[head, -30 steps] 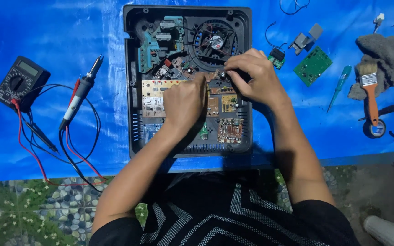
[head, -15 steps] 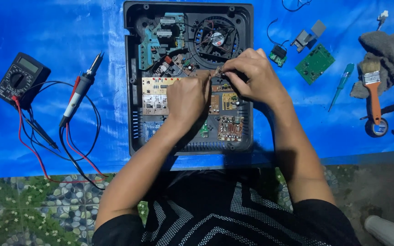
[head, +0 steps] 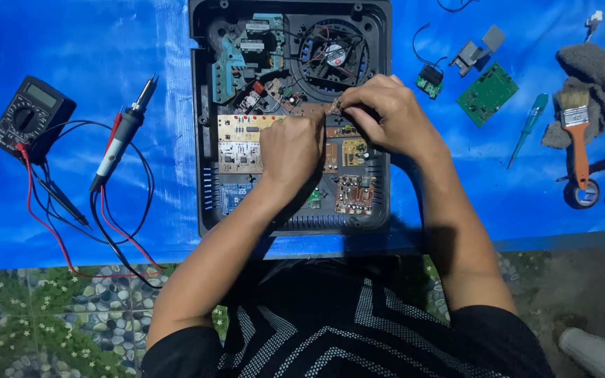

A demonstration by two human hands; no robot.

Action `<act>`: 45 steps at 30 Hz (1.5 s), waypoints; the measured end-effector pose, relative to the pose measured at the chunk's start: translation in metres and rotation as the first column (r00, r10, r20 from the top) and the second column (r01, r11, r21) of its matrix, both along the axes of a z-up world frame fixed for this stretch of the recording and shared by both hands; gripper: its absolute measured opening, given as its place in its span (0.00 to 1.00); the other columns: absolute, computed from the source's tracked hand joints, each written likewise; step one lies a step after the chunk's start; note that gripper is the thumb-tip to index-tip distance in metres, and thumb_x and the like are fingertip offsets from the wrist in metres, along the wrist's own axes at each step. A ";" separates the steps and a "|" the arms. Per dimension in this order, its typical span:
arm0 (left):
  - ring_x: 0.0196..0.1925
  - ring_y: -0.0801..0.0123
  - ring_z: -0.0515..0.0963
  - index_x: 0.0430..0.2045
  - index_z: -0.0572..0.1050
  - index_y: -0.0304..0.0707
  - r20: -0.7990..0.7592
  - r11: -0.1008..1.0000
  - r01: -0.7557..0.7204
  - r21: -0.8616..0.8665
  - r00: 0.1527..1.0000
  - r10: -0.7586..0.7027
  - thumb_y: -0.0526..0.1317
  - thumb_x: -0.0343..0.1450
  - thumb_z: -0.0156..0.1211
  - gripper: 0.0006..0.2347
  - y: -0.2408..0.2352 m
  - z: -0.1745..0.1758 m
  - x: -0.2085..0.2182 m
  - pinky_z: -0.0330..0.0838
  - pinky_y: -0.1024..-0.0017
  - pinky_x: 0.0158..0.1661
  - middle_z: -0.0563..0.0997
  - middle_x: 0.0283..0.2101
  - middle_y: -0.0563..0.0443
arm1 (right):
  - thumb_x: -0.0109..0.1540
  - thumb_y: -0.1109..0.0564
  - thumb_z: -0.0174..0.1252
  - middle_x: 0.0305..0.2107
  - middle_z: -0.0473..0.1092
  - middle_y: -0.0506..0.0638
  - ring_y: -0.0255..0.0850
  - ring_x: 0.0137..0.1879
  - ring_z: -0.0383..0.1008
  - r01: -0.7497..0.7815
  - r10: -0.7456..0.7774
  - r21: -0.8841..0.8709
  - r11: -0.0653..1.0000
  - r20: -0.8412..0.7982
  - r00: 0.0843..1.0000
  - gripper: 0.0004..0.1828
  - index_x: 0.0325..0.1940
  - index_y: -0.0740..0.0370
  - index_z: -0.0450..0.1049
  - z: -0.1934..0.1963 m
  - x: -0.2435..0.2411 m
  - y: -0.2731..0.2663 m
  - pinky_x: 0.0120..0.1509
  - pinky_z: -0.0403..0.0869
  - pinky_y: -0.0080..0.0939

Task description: The person works on an open electronic device placed on a blue tarp, using their hands to connect wires and adjust components on the circuit board. A multimeter and soldering iron are visible on the table, but the person primarily manipulates the wires and parts by hand.

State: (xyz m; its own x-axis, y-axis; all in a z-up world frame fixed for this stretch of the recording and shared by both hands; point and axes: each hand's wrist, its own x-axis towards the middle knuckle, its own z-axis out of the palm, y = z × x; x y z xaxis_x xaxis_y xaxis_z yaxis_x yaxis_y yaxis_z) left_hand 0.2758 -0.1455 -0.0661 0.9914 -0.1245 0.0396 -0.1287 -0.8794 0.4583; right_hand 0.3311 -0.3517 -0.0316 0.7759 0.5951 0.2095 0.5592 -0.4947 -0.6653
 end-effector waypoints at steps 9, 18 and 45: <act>0.24 0.36 0.84 0.35 0.84 0.42 0.034 0.999 0.008 0.050 0.999 -0.010 0.35 0.69 0.58 0.08 -0.007 0.016 0.005 0.76 0.49 0.22 0.78 0.17 0.40 | 0.65 0.67 0.66 0.46 0.80 0.55 0.53 0.51 0.78 -0.031 0.031 -0.004 1.000 0.030 0.999 0.06 0.45 0.60 0.82 0.008 0.000 0.005 0.55 0.73 0.51; 0.17 0.39 0.81 0.20 0.80 0.38 0.137 0.994 -0.036 0.099 0.990 0.022 0.30 0.65 0.56 0.06 -0.012 0.007 0.010 0.73 0.50 0.17 0.74 0.12 0.44 | 0.65 0.69 0.63 0.41 0.80 0.58 0.55 0.48 0.79 -0.049 0.049 0.014 0.999 -0.012 0.999 0.07 0.47 0.64 0.81 0.005 0.000 0.003 0.53 0.76 0.51; 0.17 0.55 0.77 0.39 0.81 0.30 0.252 0.997 -0.063 0.036 0.966 0.052 0.33 0.68 0.58 0.10 -0.003 0.031 -0.001 0.67 0.61 0.19 0.83 0.28 0.43 | 0.58 0.75 0.64 0.45 0.77 0.60 0.51 0.48 0.78 -0.075 0.074 0.014 0.997 0.088 0.993 0.12 0.44 0.73 0.75 0.018 -0.004 0.010 0.51 0.77 0.46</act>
State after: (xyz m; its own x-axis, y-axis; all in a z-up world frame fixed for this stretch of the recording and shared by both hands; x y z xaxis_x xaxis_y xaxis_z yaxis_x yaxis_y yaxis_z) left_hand 0.2749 -0.1490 -0.0347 0.9561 -0.0744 0.2834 -0.1829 -0.9072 0.3789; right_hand 0.3268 -0.3415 -0.0131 0.7076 0.6464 0.2855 0.6507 -0.4385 -0.6199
